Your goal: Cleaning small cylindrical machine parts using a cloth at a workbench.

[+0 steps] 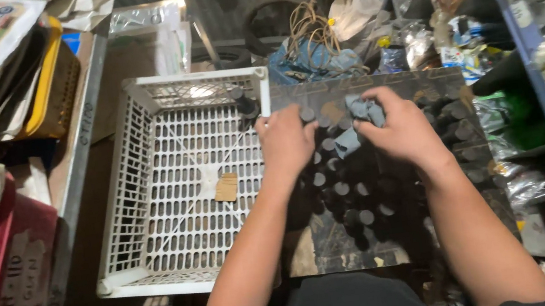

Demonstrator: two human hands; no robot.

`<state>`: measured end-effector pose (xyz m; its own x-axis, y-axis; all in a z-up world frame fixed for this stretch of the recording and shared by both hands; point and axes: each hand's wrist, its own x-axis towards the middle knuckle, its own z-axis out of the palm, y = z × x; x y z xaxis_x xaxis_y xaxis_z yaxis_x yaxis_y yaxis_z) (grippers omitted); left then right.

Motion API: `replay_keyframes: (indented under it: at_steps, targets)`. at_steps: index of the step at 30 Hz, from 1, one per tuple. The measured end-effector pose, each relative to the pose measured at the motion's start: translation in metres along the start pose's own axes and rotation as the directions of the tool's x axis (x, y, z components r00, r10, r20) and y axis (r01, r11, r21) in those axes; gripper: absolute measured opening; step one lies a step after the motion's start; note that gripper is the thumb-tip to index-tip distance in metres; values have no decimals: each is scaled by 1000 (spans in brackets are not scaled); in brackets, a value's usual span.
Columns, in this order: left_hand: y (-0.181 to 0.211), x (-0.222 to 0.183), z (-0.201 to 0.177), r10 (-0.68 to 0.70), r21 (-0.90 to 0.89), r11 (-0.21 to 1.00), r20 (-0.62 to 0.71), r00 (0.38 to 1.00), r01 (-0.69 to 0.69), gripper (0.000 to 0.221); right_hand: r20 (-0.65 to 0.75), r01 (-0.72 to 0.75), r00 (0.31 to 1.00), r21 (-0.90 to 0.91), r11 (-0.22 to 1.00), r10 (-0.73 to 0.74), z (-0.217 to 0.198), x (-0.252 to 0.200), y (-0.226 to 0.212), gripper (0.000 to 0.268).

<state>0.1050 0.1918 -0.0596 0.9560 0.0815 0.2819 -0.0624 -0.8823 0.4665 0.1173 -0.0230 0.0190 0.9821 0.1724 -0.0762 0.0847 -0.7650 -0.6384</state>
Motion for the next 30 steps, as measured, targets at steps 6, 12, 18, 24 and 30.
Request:
replay_keyframes:
  at_steps: [6,12,18,24,30]
  targets:
    - [83,-6,-32,15,-677,690,-339,941,-255,38,-378,359,904,416,835,-200,-5,-12,34,37]
    - [148,-30,13,-126,-891,406,-272,954,-200,44,-623,738,588,154,657,-515,0,-68,36,36]
    - [188,-63,10,-174,-926,360,-189,966,-116,46,-631,725,580,110,680,-515,-21,-58,87,21]
    - [207,-81,-8,-216,-939,342,-121,969,-41,51,-686,768,531,141,624,-498,-16,-106,76,21]
    - [178,-84,-37,-234,-945,309,31,972,104,37,-511,693,690,262,672,-512,4,-130,73,40]
